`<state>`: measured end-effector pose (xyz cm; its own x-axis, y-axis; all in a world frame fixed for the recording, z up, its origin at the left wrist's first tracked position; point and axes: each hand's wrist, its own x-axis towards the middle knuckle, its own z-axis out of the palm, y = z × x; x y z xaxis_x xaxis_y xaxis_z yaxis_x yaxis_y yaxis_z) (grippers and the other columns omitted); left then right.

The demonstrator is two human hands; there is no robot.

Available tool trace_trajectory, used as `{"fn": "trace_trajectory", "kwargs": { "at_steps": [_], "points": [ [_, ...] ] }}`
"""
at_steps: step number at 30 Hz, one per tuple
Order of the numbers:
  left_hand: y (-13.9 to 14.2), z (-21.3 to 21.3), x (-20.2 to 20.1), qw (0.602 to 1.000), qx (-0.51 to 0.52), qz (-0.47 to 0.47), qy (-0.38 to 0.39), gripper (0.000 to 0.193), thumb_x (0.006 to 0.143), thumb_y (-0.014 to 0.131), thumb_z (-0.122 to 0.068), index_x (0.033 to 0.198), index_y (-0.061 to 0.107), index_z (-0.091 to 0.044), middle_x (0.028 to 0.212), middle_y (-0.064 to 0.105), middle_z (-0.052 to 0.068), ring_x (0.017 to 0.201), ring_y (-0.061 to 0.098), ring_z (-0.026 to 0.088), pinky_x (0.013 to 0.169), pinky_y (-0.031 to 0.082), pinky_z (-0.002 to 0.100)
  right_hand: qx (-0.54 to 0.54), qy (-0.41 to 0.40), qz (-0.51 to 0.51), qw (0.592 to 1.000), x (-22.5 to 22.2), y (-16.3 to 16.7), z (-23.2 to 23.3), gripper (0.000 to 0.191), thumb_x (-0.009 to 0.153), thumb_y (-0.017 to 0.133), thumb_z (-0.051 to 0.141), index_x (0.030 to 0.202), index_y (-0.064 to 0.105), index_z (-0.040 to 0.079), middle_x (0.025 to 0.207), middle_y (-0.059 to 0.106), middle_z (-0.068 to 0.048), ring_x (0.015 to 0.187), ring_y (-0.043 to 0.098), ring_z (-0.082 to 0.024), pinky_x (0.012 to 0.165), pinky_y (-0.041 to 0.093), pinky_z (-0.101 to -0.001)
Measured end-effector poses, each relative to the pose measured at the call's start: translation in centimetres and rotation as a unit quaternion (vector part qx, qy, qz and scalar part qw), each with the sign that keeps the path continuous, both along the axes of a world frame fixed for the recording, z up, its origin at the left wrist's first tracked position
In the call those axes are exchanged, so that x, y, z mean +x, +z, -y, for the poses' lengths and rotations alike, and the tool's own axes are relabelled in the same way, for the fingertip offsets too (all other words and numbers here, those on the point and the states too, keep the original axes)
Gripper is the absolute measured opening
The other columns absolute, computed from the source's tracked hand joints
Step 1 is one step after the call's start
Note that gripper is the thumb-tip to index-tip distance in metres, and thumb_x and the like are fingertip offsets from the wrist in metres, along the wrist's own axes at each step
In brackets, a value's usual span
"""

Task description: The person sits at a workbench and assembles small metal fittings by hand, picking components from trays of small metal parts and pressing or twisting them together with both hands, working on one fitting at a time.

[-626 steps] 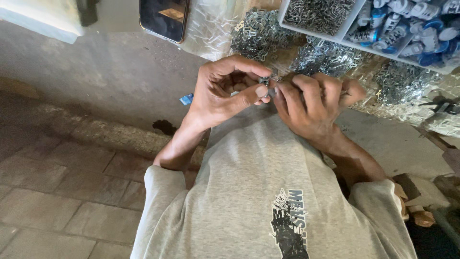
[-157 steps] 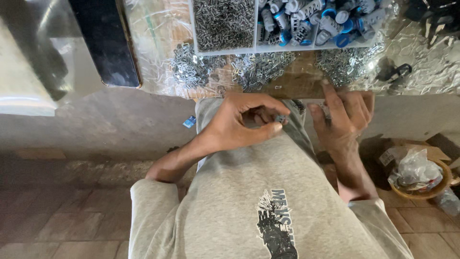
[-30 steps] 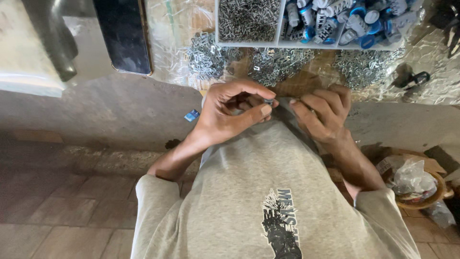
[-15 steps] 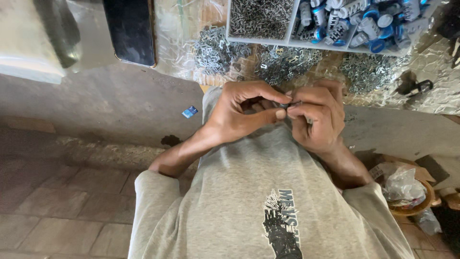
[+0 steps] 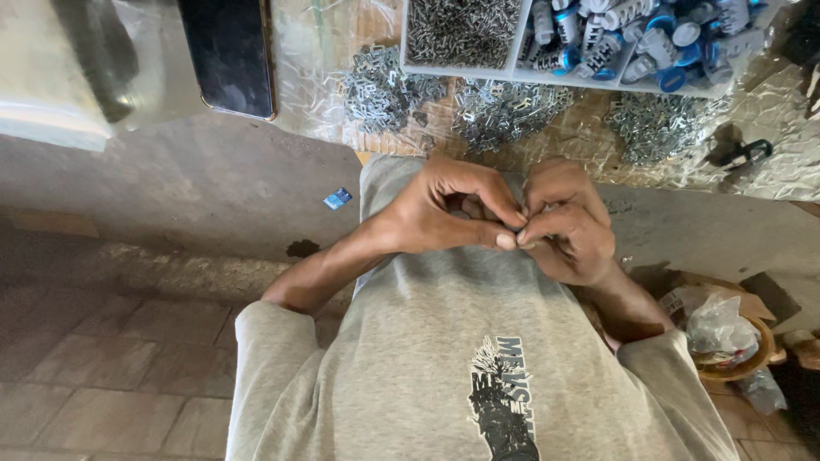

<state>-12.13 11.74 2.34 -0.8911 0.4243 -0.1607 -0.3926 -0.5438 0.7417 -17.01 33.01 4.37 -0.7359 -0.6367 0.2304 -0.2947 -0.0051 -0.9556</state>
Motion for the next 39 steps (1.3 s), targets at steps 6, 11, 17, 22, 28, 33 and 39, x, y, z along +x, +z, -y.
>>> {"fn": "trace_trajectory", "kwargs": {
  "at_steps": [6, 11, 17, 22, 28, 33, 39],
  "points": [
    [-0.2, 0.7, -0.2, 0.994, -0.056, -0.091, -0.02, 0.018, 0.092, 0.086, -0.003, 0.107, 0.075, -0.003, 0.103, 0.076, 0.007, 0.083, 0.072, 0.007, 0.071, 0.057, 0.019, -0.061, -0.001, 0.039, 0.997, 1.2, -2.5, -1.8, 0.023, 0.094, 0.08, 0.022, 0.1, 0.061, 0.01, 0.092, 0.057, -0.007, 0.087, 0.059, -0.02, 0.077, 0.043, -0.0379],
    [0.0, 1.4, -0.7, 0.994, -0.087, -0.04, 0.056, 0.015, 0.097, 0.075, -0.003, 0.112, 0.072, -0.003, 0.1, 0.079, 0.008, 0.069, 0.071, 0.004, 0.058, 0.057, 0.015, 0.273, -0.139, -0.312, 0.899, 1.6, -5.7, -3.3, 0.045, 0.091, 0.079, 0.053, 0.11, 0.075, 0.013, 0.092, 0.06, -0.001, 0.085, 0.056, -0.019, 0.091, 0.04, -0.0459],
    [0.7, 2.2, -0.2, 0.992, -0.085, -0.002, 0.097, 0.022, 0.103, 0.074, -0.002, 0.124, 0.068, -0.001, 0.115, 0.076, 0.013, 0.089, 0.075, 0.01, 0.079, 0.065, 0.022, 0.342, -0.148, -0.376, 0.848, 2.4, -6.6, -3.6, 0.036, 0.1, 0.088, 0.05, 0.117, 0.08, 0.019, 0.101, 0.063, 0.0, 0.098, 0.056, -0.021, 0.1, 0.032, -0.0458],
    [0.3, 1.9, -0.1, 0.993, -0.054, 0.011, 0.101, 0.022, 0.104, 0.074, -0.003, 0.125, 0.068, -0.001, 0.116, 0.076, 0.013, 0.089, 0.075, 0.011, 0.08, 0.066, 0.024, 0.24, -0.079, -0.381, 0.889, 1.3, -6.9, -4.4, 0.016, 0.091, 0.088, 0.029, 0.099, 0.079, 0.018, 0.099, 0.069, 0.003, 0.096, 0.06, -0.019, 0.101, 0.032, -0.0473],
    [0.4, 1.7, 0.4, 0.993, -0.067, 0.025, 0.096, 0.025, 0.103, 0.072, -0.003, 0.128, 0.067, -0.002, 0.118, 0.075, 0.012, 0.094, 0.076, 0.012, 0.084, 0.067, 0.025, 0.199, -0.108, -0.34, 0.913, 0.3, -5.3, -2.7, 0.015, 0.1, 0.076, 0.012, 0.099, 0.061, 0.011, 0.1, 0.069, -0.003, 0.093, 0.065, -0.023, 0.092, 0.039, -0.0472],
    [0.5, 1.0, 0.5, 0.99, -0.09, 0.047, 0.093, 0.026, 0.101, 0.075, -0.001, 0.126, 0.068, -0.001, 0.108, 0.074, 0.009, 0.091, 0.073, 0.011, 0.081, 0.063, 0.024, 0.082, -0.09, -0.171, 0.978, 0.3, -2.2, -0.2, 0.017, 0.101, 0.069, 0.002, 0.102, 0.052, 0.006, 0.103, 0.064, -0.01, 0.092, 0.063, -0.027, 0.085, 0.05, -0.0431],
    [0.5, 0.4, 0.5, 0.993, -0.053, 0.041, 0.097, 0.023, 0.103, 0.073, 0.0, 0.126, 0.068, -0.002, 0.114, 0.074, 0.009, 0.093, 0.074, 0.011, 0.085, 0.065, 0.023, 0.083, -0.101, -0.059, 0.99, 1.2, -1.6, 1.1, 0.018, 0.099, 0.07, -0.002, 0.104, 0.053, 0.003, 0.108, 0.056, -0.016, 0.095, 0.062, -0.027, 0.08, 0.056, -0.0342]
  ]
}}
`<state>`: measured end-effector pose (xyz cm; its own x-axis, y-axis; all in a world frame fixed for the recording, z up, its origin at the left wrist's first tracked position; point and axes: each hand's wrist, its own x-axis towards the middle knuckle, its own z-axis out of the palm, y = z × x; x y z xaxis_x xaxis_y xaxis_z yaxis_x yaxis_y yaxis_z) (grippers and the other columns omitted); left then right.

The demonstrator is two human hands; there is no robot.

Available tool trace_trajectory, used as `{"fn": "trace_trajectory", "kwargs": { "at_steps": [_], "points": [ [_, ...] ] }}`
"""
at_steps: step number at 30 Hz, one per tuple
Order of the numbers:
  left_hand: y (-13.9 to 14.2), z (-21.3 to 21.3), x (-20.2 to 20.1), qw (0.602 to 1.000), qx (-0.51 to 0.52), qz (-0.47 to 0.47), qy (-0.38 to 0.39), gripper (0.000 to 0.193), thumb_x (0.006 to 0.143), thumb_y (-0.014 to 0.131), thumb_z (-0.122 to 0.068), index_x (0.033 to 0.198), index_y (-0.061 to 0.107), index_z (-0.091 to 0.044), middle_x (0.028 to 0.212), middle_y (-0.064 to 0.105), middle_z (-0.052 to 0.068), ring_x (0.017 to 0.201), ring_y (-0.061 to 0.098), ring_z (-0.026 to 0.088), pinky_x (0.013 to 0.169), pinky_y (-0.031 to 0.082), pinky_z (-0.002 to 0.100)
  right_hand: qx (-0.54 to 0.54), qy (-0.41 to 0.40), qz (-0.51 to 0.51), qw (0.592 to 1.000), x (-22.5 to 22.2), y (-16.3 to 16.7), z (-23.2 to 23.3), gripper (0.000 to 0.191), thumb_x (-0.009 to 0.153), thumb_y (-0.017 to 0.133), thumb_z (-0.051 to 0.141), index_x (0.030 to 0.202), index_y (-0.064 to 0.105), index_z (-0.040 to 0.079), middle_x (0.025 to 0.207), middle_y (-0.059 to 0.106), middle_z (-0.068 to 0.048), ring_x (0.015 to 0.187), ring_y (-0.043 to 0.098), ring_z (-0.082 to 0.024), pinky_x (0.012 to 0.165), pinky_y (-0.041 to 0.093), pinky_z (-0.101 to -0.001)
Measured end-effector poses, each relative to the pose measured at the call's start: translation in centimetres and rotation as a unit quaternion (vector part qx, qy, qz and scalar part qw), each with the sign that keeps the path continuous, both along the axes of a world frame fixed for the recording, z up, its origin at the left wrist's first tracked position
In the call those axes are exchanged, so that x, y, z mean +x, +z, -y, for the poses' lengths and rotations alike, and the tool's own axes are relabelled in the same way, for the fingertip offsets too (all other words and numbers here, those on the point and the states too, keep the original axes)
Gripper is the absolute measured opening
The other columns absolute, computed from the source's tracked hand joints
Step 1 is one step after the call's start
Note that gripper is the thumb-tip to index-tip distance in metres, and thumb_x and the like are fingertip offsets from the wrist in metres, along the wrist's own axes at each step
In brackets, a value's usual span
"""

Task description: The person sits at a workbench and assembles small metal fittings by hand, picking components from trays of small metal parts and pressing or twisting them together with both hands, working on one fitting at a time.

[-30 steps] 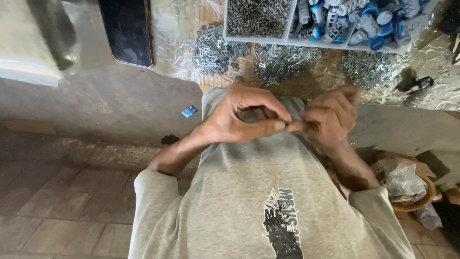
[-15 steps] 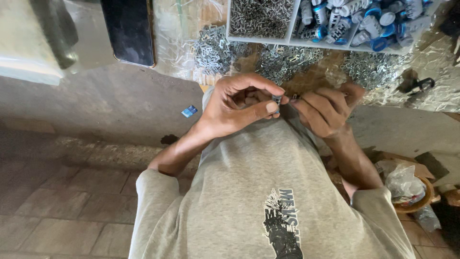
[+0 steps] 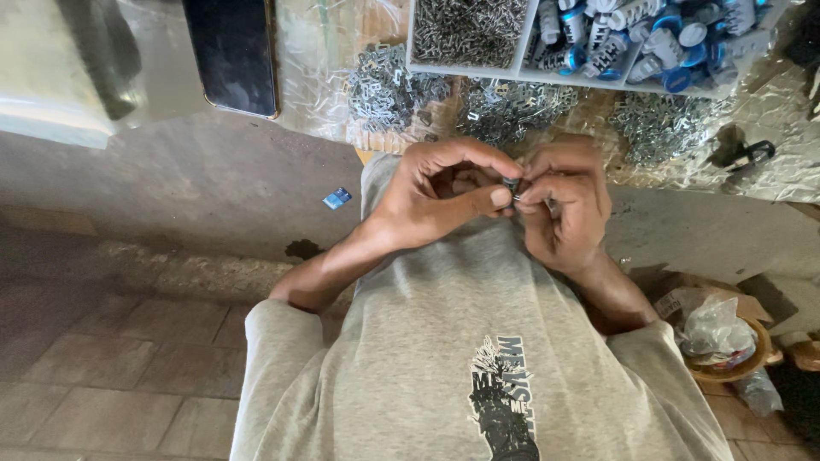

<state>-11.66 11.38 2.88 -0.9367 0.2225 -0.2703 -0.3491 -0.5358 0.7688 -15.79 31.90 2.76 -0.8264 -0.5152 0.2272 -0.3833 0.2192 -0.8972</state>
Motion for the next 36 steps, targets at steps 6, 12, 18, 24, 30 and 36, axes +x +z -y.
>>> {"fn": "trace_trajectory", "kwargs": {
  "at_steps": [6, 12, 18, 24, 30, 36],
  "points": [
    [-0.1, 1.0, -0.6, 0.996, -0.038, -0.064, -0.054, 0.019, 0.098, 0.078, -0.002, 0.116, 0.073, -0.003, 0.109, 0.077, 0.009, 0.094, 0.077, 0.012, 0.082, 0.067, 0.024, -0.055, 0.131, 0.112, 0.984, -2.9, 0.7, -0.5, 0.018, 0.095, 0.076, 0.004, 0.1, 0.059, 0.007, 0.109, 0.064, -0.015, 0.102, 0.069, -0.023, 0.087, 0.061, -0.0351],
    [-0.2, 5.0, -0.3, 0.962, -0.115, -0.173, -0.174, 0.02, 0.09, 0.083, -0.004, 0.11, 0.078, -0.002, 0.099, 0.08, 0.011, 0.077, 0.073, 0.012, 0.066, 0.058, 0.023, 0.034, 0.198, 0.046, 0.979, -3.3, 0.8, 0.6, 0.043, 0.08, 0.089, 0.041, 0.09, 0.06, 0.01, 0.092, 0.069, -0.008, 0.085, 0.066, -0.018, 0.074, 0.044, -0.038],
    [-0.7, 8.2, 1.0, 0.987, -0.094, -0.126, 0.028, 0.016, 0.098, 0.074, 0.004, 0.114, 0.07, 0.004, 0.109, 0.077, 0.016, 0.081, 0.079, 0.013, 0.07, 0.068, 0.024, 0.235, 0.07, -0.28, 0.928, -0.7, -3.0, 2.7, 0.044, 0.094, 0.08, 0.056, 0.116, 0.081, 0.018, 0.097, 0.061, 0.003, 0.091, 0.049, -0.018, 0.092, 0.034, -0.0444],
    [-0.3, 9.3, 2.5, 0.988, -0.058, -0.028, 0.14, 0.021, 0.103, 0.07, 0.005, 0.123, 0.066, 0.006, 0.114, 0.074, 0.022, 0.094, 0.078, 0.019, 0.085, 0.068, 0.03, 0.284, 0.079, -0.317, 0.902, 0.1, -3.9, 3.1, 0.046, 0.1, 0.079, 0.055, 0.132, 0.078, 0.022, 0.11, 0.058, 0.004, 0.106, 0.046, -0.019, 0.098, 0.03, -0.0481],
    [-0.6, 8.5, 2.3, 0.99, -0.041, -0.008, 0.135, 0.021, 0.102, 0.071, 0.005, 0.122, 0.065, 0.006, 0.112, 0.075, 0.022, 0.089, 0.078, 0.018, 0.079, 0.068, 0.028, 0.301, 0.05, -0.332, 0.893, 0.3, -3.8, 2.9, 0.05, 0.096, 0.08, 0.051, 0.135, 0.078, 0.019, 0.114, 0.057, 0.0, 0.11, 0.044, -0.021, 0.095, 0.028, -0.0486],
    [-0.8, 7.8, 2.5, 0.991, -0.04, -0.006, 0.125, 0.022, 0.103, 0.072, 0.005, 0.123, 0.064, 0.007, 0.116, 0.074, 0.021, 0.097, 0.077, 0.019, 0.084, 0.068, 0.028, 0.281, 0.049, -0.343, 0.895, 0.7, -3.8, 2.5, 0.036, 0.097, 0.089, 0.045, 0.121, 0.082, 0.019, 0.115, 0.06, 0.004, 0.109, 0.045, -0.02, 0.095, 0.027, -0.0481]
  ]
}}
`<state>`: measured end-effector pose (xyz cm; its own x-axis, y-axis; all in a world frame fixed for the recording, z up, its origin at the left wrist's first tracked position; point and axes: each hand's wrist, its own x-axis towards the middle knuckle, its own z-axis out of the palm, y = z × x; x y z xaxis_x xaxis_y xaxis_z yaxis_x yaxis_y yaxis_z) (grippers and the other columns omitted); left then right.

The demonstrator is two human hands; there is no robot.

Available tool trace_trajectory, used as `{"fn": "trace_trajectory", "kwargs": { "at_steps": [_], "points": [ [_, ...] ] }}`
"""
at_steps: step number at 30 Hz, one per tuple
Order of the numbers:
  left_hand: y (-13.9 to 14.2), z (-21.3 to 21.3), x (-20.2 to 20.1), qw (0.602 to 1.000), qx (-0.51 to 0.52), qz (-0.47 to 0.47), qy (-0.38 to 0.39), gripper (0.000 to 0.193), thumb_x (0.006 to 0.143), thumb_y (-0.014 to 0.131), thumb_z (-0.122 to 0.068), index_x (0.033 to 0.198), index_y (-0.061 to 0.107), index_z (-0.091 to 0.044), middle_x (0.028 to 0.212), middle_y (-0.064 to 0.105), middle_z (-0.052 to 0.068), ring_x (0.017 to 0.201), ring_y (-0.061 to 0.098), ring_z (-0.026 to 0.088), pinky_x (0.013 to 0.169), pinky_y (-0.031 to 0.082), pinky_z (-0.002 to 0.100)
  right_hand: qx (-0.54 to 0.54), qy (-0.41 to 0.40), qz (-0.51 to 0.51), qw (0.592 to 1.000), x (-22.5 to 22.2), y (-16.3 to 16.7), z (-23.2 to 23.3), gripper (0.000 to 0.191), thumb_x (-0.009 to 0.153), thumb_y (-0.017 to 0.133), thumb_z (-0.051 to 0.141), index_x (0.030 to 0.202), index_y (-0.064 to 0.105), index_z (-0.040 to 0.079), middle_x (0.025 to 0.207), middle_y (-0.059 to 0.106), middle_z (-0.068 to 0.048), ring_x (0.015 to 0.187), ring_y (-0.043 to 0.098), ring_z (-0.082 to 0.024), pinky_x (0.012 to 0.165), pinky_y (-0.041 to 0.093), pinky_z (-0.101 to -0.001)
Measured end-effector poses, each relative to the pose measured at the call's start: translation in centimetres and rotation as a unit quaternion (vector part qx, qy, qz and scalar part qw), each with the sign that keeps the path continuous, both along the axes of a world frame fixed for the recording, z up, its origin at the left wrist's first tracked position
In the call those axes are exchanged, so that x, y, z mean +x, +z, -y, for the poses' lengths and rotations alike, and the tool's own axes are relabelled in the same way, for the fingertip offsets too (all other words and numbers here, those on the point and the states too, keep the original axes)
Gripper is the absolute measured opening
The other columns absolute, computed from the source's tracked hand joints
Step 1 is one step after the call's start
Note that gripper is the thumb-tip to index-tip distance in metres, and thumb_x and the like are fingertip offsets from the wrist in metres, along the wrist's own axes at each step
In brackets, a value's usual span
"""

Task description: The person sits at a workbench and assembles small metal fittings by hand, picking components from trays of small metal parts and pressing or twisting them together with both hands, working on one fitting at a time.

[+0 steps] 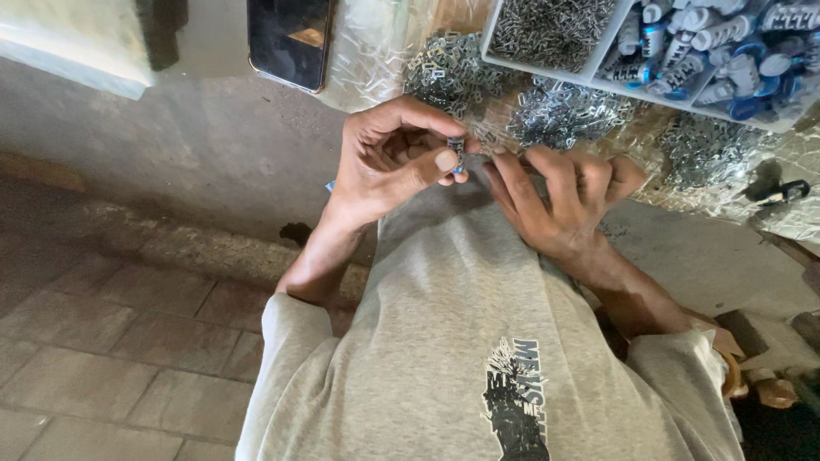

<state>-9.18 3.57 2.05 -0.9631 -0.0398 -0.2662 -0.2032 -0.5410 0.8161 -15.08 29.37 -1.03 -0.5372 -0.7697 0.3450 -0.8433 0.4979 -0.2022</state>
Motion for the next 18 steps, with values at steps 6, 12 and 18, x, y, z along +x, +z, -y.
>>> {"fn": "trace_trajectory", "kwargs": {
  "at_steps": [6, 12, 18],
  "points": [
    [-0.4, -0.2, 0.0, 1.0, -0.012, -0.026, -0.004, 0.022, 0.102, 0.071, 0.005, 0.123, 0.065, 0.005, 0.114, 0.075, 0.021, 0.092, 0.078, 0.016, 0.08, 0.068, 0.027, -0.046, -0.014, -0.038, 0.998, 0.1, -1.9, 0.3, 0.022, 0.099, 0.087, 0.039, 0.116, 0.083, 0.025, 0.107, 0.063, 0.012, 0.107, 0.046, -0.016, 0.1, 0.028, -0.0456],
    [0.1, -0.7, -0.1, 0.999, 0.006, -0.011, -0.039, 0.022, 0.103, 0.072, 0.004, 0.124, 0.067, 0.003, 0.115, 0.075, 0.017, 0.093, 0.077, 0.015, 0.083, 0.068, 0.027, -0.185, 0.024, 0.052, 0.981, -1.3, 0.0, 0.9, 0.016, 0.099, 0.086, 0.027, 0.105, 0.075, 0.018, 0.109, 0.075, 0.003, 0.109, 0.064, -0.021, 0.109, 0.032, -0.0507],
    [0.8, -2.3, -0.4, 0.997, 0.021, 0.011, -0.076, 0.021, 0.104, 0.074, 0.001, 0.124, 0.069, 0.002, 0.109, 0.074, 0.012, 0.089, 0.075, 0.013, 0.08, 0.065, 0.024, -0.2, 0.027, 0.207, 0.957, -2.2, 3.5, 1.8, 0.01, 0.104, 0.074, 0.014, 0.104, 0.07, 0.006, 0.105, 0.073, -0.006, 0.103, 0.074, -0.024, 0.108, 0.039, -0.051]
  ]
}}
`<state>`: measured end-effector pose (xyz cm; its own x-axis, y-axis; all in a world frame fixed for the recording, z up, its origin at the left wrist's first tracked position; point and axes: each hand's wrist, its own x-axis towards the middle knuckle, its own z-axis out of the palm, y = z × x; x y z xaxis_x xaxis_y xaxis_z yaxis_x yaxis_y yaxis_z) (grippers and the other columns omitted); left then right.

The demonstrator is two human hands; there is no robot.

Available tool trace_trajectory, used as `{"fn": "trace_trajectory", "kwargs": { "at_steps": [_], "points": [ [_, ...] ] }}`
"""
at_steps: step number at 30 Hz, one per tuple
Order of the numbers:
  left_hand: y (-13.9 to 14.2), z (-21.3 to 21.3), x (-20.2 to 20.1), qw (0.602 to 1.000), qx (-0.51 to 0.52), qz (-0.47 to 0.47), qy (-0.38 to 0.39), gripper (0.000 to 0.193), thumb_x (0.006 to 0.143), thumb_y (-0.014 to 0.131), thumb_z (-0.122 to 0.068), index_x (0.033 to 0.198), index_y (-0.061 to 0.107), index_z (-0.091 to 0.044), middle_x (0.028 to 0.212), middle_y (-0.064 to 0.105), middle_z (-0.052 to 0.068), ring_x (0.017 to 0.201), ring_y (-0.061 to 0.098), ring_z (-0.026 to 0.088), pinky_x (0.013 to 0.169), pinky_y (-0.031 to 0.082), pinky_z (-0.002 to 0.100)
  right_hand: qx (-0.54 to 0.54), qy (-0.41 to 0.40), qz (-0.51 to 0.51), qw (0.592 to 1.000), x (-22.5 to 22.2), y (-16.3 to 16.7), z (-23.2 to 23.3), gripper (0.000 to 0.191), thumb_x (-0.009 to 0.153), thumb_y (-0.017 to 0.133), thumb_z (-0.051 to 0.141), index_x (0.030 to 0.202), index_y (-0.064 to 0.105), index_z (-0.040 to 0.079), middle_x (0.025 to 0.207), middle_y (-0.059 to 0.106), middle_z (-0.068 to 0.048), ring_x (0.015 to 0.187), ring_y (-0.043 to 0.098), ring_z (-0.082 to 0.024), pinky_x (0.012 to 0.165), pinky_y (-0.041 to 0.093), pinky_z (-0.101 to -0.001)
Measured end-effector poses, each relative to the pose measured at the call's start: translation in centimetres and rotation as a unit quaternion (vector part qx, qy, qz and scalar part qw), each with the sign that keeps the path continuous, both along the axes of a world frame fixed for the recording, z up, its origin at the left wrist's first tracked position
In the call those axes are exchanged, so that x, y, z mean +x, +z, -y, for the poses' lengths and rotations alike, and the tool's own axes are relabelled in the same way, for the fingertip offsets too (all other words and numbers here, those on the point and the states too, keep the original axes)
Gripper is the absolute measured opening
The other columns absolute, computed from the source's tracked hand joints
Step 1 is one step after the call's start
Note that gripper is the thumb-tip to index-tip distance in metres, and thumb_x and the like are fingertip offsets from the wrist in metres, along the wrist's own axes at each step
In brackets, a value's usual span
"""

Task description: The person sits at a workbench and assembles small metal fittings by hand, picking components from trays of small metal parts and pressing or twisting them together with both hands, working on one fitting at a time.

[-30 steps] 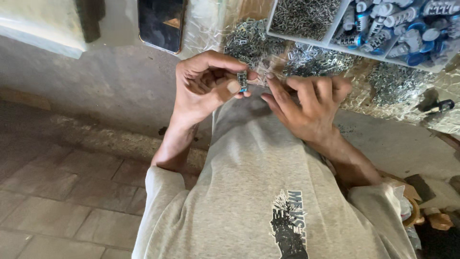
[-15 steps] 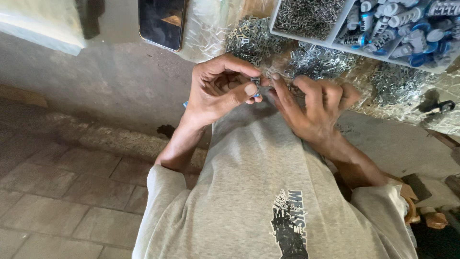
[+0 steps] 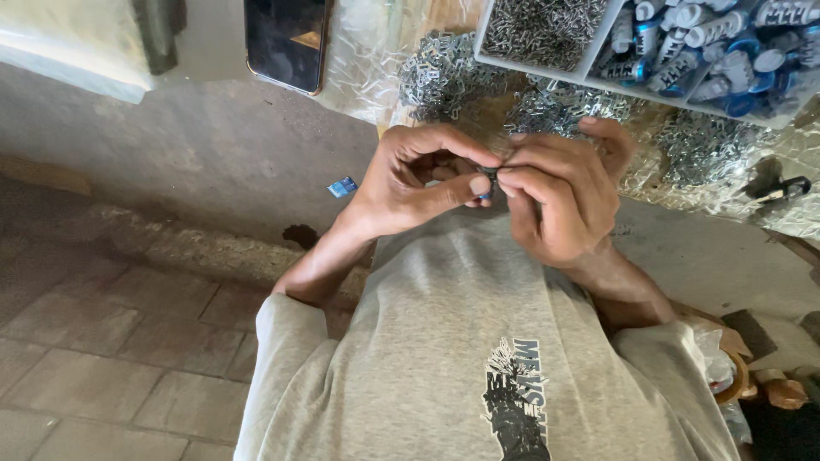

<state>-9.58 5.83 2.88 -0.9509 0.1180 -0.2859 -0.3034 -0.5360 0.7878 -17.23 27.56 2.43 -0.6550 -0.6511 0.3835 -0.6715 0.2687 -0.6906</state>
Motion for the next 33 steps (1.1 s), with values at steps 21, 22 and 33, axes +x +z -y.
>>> {"fn": "trace_trajectory", "kwargs": {
  "at_steps": [21, 22, 33],
  "points": [
    [-0.1, 3.1, -0.3, 0.997, -0.016, -0.063, 0.036, 0.027, 0.101, 0.075, -0.002, 0.125, 0.067, 0.003, 0.108, 0.073, 0.016, 0.083, 0.075, 0.015, 0.071, 0.066, 0.025, 0.245, -0.018, -0.261, 0.934, 1.0, -2.4, 0.2, 0.049, 0.102, 0.066, 0.066, 0.131, 0.078, 0.029, 0.101, 0.057, 0.004, 0.104, 0.043, -0.019, 0.097, 0.025, -0.0465],
    [0.1, 2.8, -0.3, 0.997, -0.011, -0.065, 0.037, 0.025, 0.101, 0.074, -0.002, 0.125, 0.067, 0.004, 0.11, 0.071, 0.017, 0.085, 0.074, 0.015, 0.074, 0.066, 0.025, 0.238, -0.018, -0.26, 0.936, 0.8, -1.9, 0.0, 0.047, 0.101, 0.067, 0.067, 0.128, 0.078, 0.03, 0.099, 0.057, 0.004, 0.102, 0.043, -0.019, 0.095, 0.025, -0.0452],
    [1.0, -0.2, -2.7, 0.991, 0.024, -0.114, 0.062, 0.022, 0.098, 0.078, 0.01, 0.106, 0.061, -0.001, 0.111, 0.057, 0.009, 0.102, 0.074, 0.018, 0.1, 0.068, 0.037, 0.338, -0.278, 0.132, 0.889, -3.1, 6.3, -18.3, 0.028, 0.111, 0.056, 0.02, 0.134, 0.069, 0.011, 0.127, 0.068, -0.003, 0.105, 0.065, -0.015, 0.08, 0.052, -0.0379]
  ]
}}
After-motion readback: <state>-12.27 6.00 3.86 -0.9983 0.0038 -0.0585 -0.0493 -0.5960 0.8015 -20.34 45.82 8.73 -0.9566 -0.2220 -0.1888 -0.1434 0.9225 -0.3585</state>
